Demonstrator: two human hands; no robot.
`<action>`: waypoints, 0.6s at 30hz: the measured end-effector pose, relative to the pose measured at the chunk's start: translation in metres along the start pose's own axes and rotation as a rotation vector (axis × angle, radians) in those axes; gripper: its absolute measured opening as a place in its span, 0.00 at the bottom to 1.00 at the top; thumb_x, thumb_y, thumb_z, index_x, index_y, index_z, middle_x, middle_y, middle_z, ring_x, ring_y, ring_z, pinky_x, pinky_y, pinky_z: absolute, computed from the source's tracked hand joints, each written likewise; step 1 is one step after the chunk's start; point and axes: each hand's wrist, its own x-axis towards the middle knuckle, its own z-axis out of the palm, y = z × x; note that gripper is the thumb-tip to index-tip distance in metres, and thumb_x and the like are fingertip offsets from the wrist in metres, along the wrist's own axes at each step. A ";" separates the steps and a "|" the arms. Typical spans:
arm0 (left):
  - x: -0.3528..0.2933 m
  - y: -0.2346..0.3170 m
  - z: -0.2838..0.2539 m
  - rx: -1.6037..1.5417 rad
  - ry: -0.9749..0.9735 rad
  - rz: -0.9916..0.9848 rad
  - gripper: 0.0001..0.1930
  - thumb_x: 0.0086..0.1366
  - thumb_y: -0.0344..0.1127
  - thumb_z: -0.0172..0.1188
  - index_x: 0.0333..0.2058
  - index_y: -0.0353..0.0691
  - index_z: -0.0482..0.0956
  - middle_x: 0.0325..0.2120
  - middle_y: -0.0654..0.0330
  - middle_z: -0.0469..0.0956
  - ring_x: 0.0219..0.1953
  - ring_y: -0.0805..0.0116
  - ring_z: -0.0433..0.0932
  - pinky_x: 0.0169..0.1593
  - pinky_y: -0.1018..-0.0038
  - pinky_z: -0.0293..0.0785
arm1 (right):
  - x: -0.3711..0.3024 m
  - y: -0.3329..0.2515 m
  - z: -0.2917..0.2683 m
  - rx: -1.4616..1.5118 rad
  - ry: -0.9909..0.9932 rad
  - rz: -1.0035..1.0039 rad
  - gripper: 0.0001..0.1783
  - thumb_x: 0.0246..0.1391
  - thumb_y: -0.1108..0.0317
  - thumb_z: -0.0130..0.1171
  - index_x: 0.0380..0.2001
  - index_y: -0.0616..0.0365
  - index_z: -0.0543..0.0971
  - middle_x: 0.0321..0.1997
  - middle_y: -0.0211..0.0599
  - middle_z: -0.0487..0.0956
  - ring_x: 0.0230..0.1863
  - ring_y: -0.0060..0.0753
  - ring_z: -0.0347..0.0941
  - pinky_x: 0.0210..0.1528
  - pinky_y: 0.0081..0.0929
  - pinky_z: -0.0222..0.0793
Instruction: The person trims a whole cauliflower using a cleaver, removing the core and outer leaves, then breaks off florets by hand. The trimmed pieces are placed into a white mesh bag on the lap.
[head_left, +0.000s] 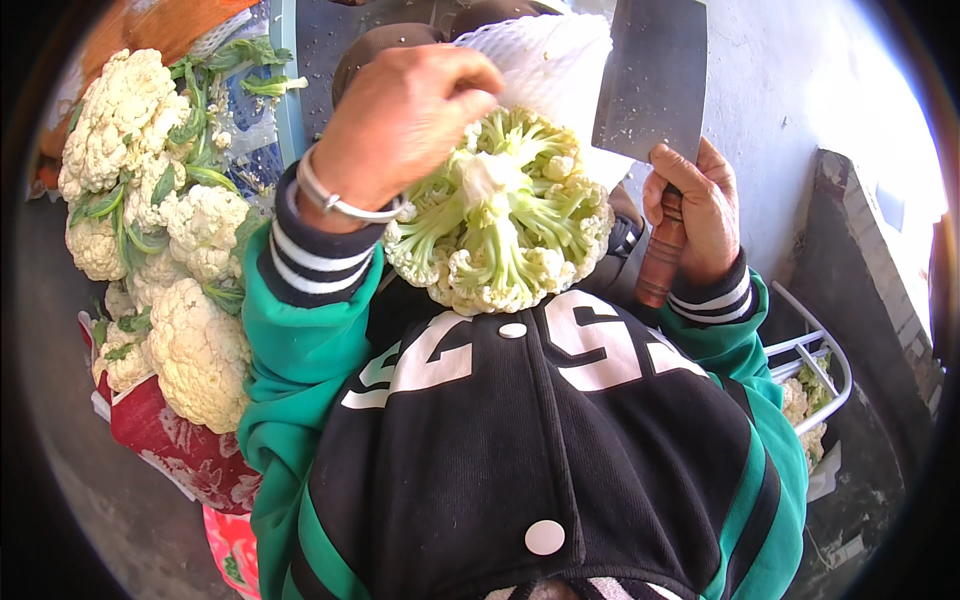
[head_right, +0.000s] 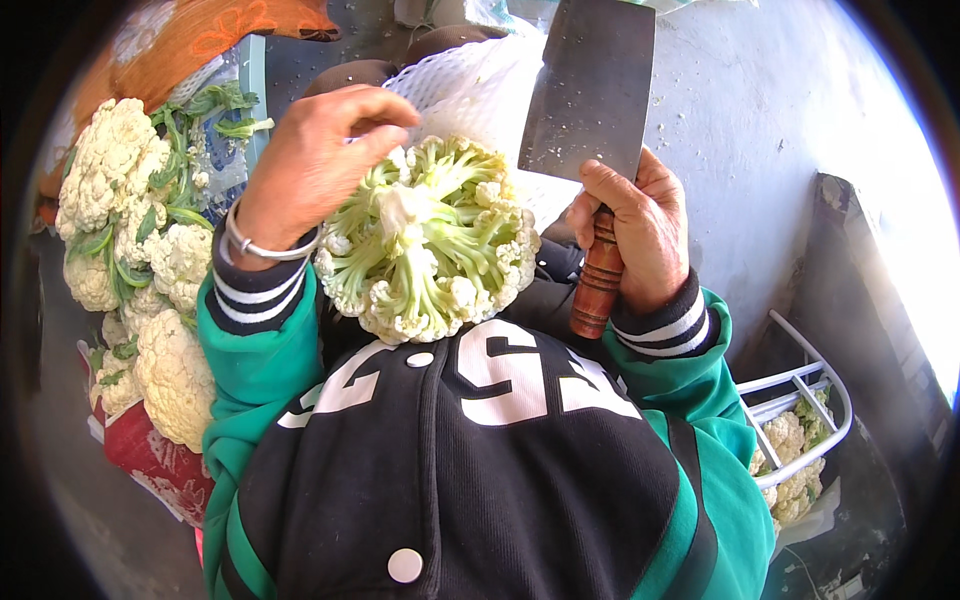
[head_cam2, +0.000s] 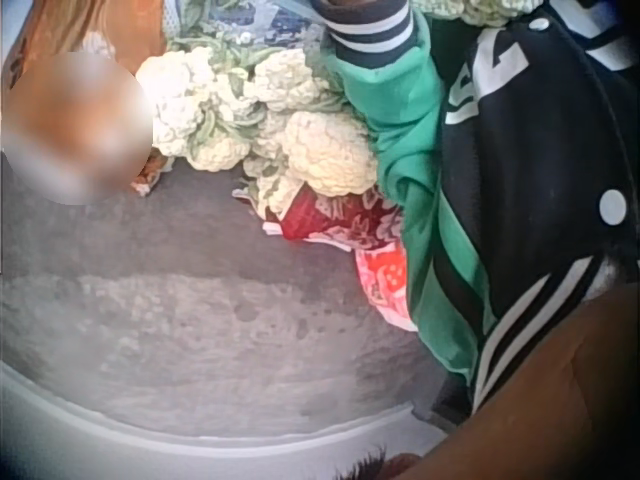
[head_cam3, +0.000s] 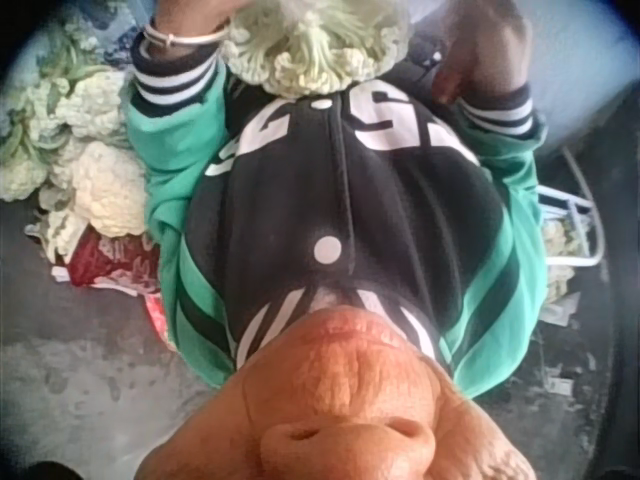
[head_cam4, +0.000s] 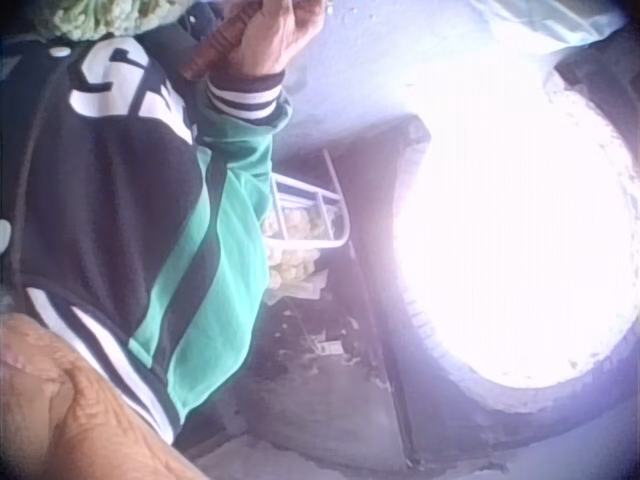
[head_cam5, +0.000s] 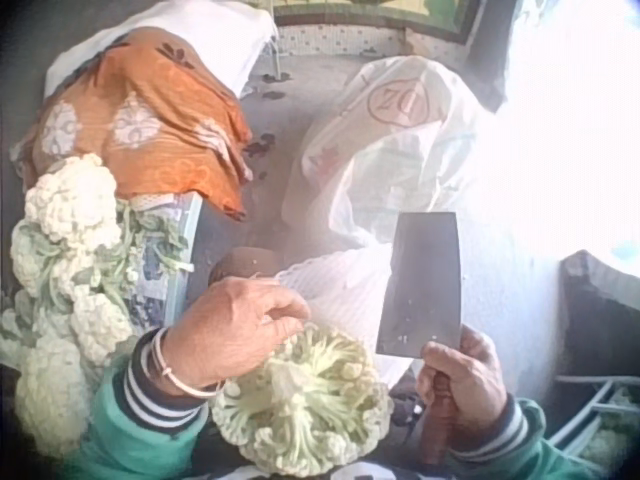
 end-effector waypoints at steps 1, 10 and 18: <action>0.007 0.005 0.003 -0.024 -0.065 0.016 0.09 0.64 0.30 0.61 0.41 0.34 0.83 0.34 0.53 0.83 0.36 0.64 0.84 0.42 0.71 0.78 | 0.000 0.000 0.000 -0.006 0.018 0.006 0.05 0.61 0.72 0.58 0.39 0.60 0.77 0.19 0.35 0.78 0.14 0.23 0.68 0.19 0.20 0.66; 0.054 0.018 0.045 -0.119 -0.308 0.218 0.10 0.63 0.34 0.61 0.37 0.33 0.83 0.30 0.52 0.83 0.33 0.61 0.83 0.40 0.69 0.77 | -0.006 0.005 -0.001 0.036 0.014 0.047 0.08 0.62 0.71 0.56 0.43 0.60 0.76 0.21 0.40 0.80 0.15 0.24 0.71 0.21 0.20 0.69; 0.051 0.018 0.056 -0.152 -0.353 0.001 0.10 0.59 0.35 0.66 0.33 0.32 0.83 0.26 0.52 0.83 0.30 0.62 0.82 0.38 0.69 0.77 | -0.004 0.007 -0.001 0.050 0.051 0.004 0.06 0.62 0.72 0.56 0.42 0.58 0.76 0.21 0.37 0.80 0.15 0.25 0.70 0.21 0.20 0.68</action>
